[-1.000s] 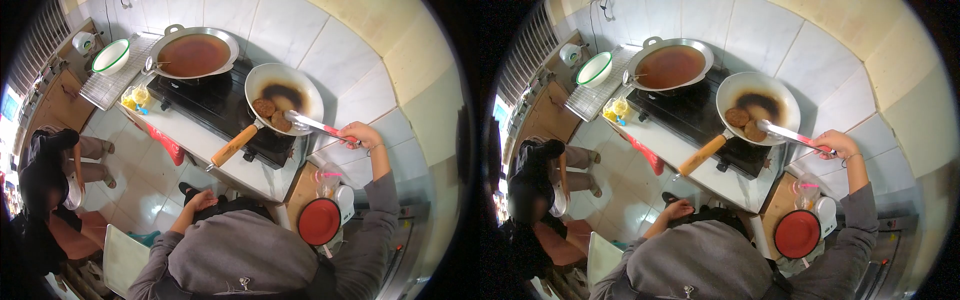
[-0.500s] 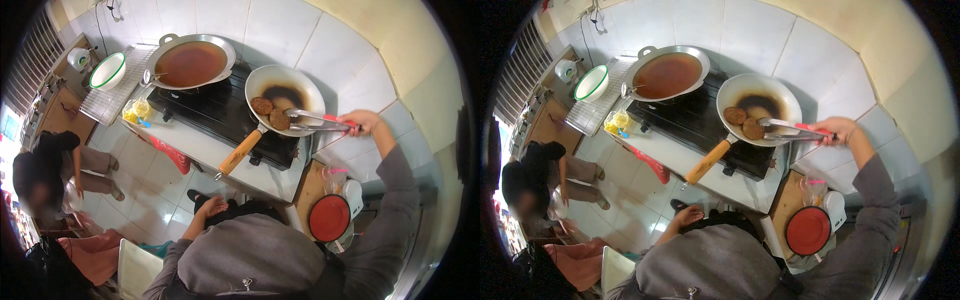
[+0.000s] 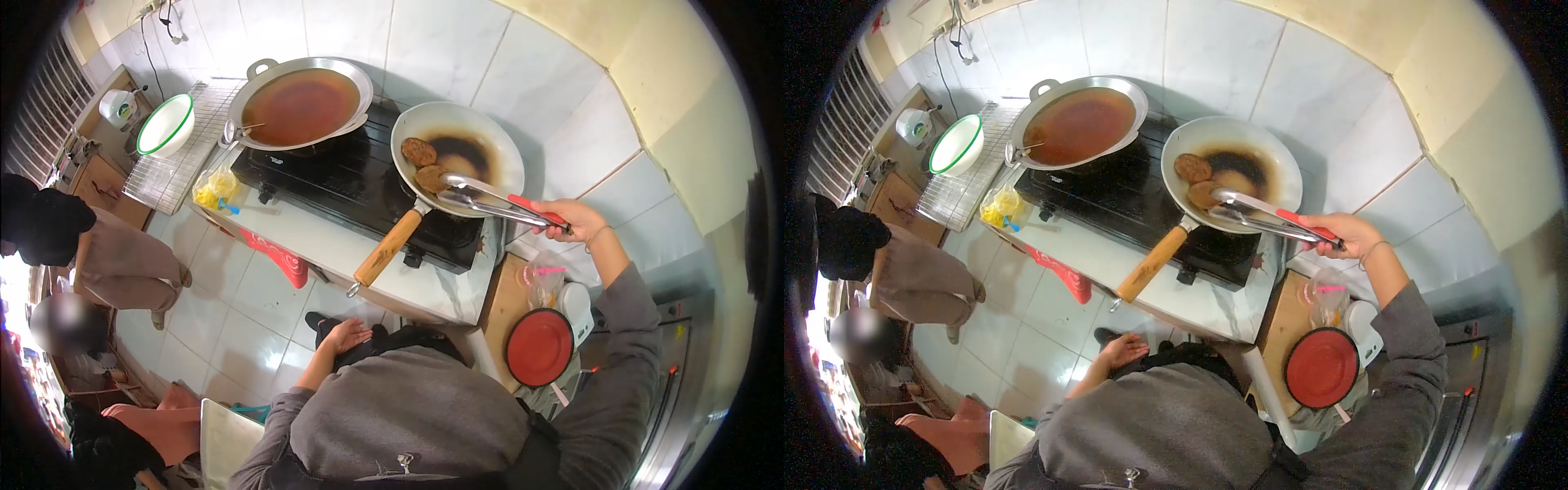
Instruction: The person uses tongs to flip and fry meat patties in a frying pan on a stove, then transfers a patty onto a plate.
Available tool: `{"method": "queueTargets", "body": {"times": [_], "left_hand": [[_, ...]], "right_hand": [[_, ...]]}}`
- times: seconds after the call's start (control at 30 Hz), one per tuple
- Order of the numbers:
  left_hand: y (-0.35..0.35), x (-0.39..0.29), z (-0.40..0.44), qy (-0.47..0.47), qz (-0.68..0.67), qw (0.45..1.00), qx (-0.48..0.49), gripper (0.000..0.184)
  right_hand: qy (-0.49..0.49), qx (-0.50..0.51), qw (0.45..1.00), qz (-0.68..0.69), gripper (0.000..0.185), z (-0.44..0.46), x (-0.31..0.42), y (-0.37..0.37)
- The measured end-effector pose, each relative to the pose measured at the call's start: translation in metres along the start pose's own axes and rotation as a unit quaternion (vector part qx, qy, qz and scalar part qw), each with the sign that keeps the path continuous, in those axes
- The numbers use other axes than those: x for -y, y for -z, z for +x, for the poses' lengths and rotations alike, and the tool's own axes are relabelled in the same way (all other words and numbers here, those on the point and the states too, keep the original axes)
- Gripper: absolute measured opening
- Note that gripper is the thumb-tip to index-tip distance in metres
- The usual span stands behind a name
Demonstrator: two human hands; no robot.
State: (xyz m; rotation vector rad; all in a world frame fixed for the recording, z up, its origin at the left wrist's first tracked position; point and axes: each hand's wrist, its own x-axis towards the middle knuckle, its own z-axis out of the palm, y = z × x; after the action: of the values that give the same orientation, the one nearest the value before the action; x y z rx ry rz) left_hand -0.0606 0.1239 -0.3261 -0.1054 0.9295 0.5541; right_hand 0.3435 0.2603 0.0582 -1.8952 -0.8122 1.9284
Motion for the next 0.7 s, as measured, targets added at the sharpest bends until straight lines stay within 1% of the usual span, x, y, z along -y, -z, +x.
{"method": "queueTargets", "body": {"times": [0.07, 0.17, 0.27, 0.37, 0.57, 0.7], "left_hand": [[0.006, 0.001, 0.006, -0.004, 0.001, 1.000, 0.009, 0.047], [0.010, 0.003, 0.004, -0.002, -0.005, 1.000, 0.013, 0.049], [0.014, 0.004, 0.003, -0.014, -0.010, 1.000, 0.019, 0.049], [0.012, 0.005, -0.001, -0.010, -0.018, 1.000, 0.013, 0.049], [0.015, 0.006, -0.003, -0.016, -0.021, 1.000, 0.017, 0.047], [0.017, 0.005, 0.000, -0.022, -0.023, 0.999, 0.014, 0.046]], "right_hand": [[-0.010, 0.004, 1.000, 0.011, 0.033, 0.000, 0.002, -0.006], [-0.006, 0.026, 0.998, 0.053, 0.032, -0.002, 0.002, -0.012], [-0.020, 0.058, 0.996, 0.067, 0.033, 0.006, 0.002, -0.003], [-0.039, 0.052, 0.996, 0.065, 0.034, 0.021, 0.002, 0.004], [0.026, -0.005, 1.000, -0.005, 0.034, 0.024, -0.002, -0.011], [0.044, -0.025, 0.999, -0.009, 0.032, 0.025, -0.004, -0.009]]}}
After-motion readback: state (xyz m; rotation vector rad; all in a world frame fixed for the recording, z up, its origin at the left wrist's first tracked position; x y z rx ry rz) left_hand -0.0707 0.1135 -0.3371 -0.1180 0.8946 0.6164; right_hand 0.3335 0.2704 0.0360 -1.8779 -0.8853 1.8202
